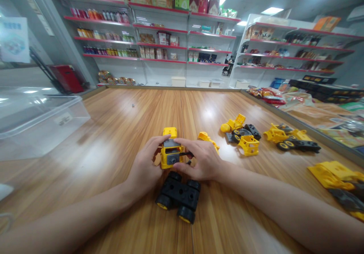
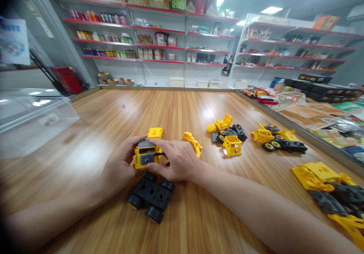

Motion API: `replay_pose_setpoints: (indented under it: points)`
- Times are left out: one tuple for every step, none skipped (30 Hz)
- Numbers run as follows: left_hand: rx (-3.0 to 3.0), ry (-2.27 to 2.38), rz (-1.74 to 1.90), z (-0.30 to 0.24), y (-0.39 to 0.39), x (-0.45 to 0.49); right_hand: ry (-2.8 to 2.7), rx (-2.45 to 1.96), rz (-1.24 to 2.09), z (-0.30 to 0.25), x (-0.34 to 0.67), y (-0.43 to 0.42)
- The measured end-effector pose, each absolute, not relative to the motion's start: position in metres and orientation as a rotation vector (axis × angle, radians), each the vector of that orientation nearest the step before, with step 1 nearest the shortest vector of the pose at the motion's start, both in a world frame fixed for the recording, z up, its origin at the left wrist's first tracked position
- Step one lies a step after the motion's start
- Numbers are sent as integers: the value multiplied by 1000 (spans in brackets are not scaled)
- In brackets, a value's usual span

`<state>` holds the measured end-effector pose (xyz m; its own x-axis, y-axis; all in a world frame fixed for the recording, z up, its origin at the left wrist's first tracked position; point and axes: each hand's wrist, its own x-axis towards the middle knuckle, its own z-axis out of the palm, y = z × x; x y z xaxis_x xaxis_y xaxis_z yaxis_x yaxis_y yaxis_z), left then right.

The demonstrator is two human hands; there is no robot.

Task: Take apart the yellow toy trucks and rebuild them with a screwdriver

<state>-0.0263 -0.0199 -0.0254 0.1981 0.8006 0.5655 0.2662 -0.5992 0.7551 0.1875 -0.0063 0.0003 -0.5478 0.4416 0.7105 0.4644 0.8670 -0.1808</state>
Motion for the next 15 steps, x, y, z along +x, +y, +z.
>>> replay_pose_setpoints:
  points:
    - [1944,977,1405,-26,-20,-26,-2222,-657,-35,0,188,-6]
    - [1913,959,1408,-26,-20,-25,-2218,-664,-32,0,188,-5]
    - [1892,938,1411,-25,-21,-24,-2214,-672,-27,0,188,-4]
    - [1882,914,1411,-24,-22,-24,-2209,-681,-24,0,188,-4]
    - [1882,891,1404,-23,-24,-23,-2202,-691,-24,0,189,-4]
    - [1890,867,1392,-21,-26,-22,-2196,-700,-23,0,189,-3]
    - [1902,845,1379,-20,-28,-22,-2191,-705,-22,0,189,-3]
    - [1917,823,1369,-19,-29,-21,-2185,-707,-22,0,189,-3]
    - [1931,806,1369,-18,-30,-21,-2180,-705,-22,0,189,-4]
    - [1946,799,1375,-17,-30,-21,-2177,-701,-21,0,189,-4]
    - [1961,802,1388,-18,-30,-20,-2177,-696,-17,0,189,-4]
    - [1975,815,1404,-18,-29,-20,-2178,-694,-9,0,189,-4]
    - [1988,837,1422,-19,-28,-20,-2180,-694,5,1,190,-4]
    - [2005,860,1441,-20,-27,-21,-2182,-696,25,1,190,-4]
    - [2029,879,1462,-21,-25,-21,-2178,-701,48,2,190,-4]
